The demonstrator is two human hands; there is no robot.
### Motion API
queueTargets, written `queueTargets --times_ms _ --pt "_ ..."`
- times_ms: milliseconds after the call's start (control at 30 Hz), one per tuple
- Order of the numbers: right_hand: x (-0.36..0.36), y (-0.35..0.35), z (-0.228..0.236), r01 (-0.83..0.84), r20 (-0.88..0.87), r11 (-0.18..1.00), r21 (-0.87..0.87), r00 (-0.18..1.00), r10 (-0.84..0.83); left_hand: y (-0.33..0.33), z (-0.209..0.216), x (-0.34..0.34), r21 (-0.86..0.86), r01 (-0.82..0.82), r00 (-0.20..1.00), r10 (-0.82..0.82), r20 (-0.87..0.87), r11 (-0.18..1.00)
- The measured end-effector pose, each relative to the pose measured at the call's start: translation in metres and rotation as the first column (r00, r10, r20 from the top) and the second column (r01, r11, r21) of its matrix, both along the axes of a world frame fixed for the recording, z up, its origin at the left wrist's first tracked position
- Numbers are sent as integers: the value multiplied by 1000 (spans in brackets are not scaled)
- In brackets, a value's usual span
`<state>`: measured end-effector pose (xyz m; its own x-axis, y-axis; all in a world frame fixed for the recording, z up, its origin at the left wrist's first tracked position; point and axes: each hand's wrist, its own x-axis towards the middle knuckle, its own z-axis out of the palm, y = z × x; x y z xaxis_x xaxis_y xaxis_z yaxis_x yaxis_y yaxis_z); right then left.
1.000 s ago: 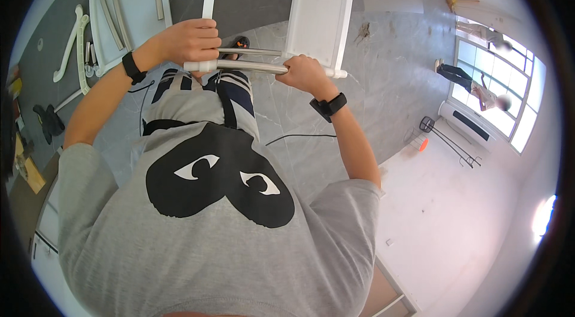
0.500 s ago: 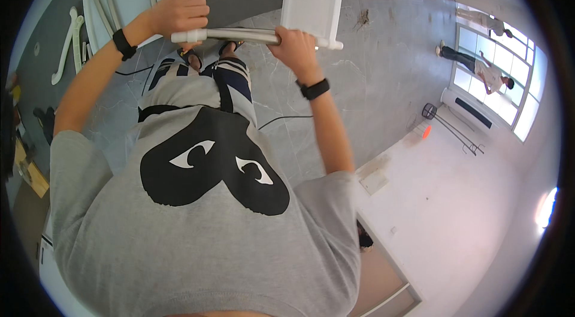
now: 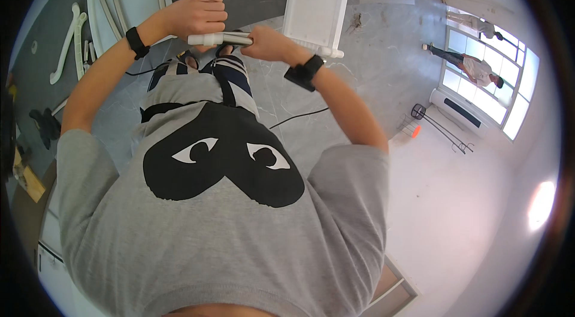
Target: The recorder is assembling a white plastic and metal rolling utility cart.
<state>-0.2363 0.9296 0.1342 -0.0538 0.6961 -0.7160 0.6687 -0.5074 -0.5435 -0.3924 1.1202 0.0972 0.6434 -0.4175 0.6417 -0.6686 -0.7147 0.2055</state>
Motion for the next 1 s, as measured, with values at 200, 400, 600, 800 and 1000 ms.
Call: queueTargets --times_ms 200,400,600,800,1000 --pt "-17 -18 -3 -102 509 930 352 855 -99 4 -7 7 -55 72 997 -70 37 996" --pt "12 -86 -26 76 667 807 585 520 -533 39 -21 -2 -20 -42 999 42 -20 999" --pt "-55 -124 -90 455 343 673 584 613 -712 52 -24 6 19 -320 944 321 -81 947" --pt "-91 -68 -105 234 325 821 520 835 -444 60 -80 -63 -143 -827 497 588 -638 544" --pt "-134 29 -43 110 88 691 714 965 -246 -16 -46 -140 -130 -718 217 43 -975 684"
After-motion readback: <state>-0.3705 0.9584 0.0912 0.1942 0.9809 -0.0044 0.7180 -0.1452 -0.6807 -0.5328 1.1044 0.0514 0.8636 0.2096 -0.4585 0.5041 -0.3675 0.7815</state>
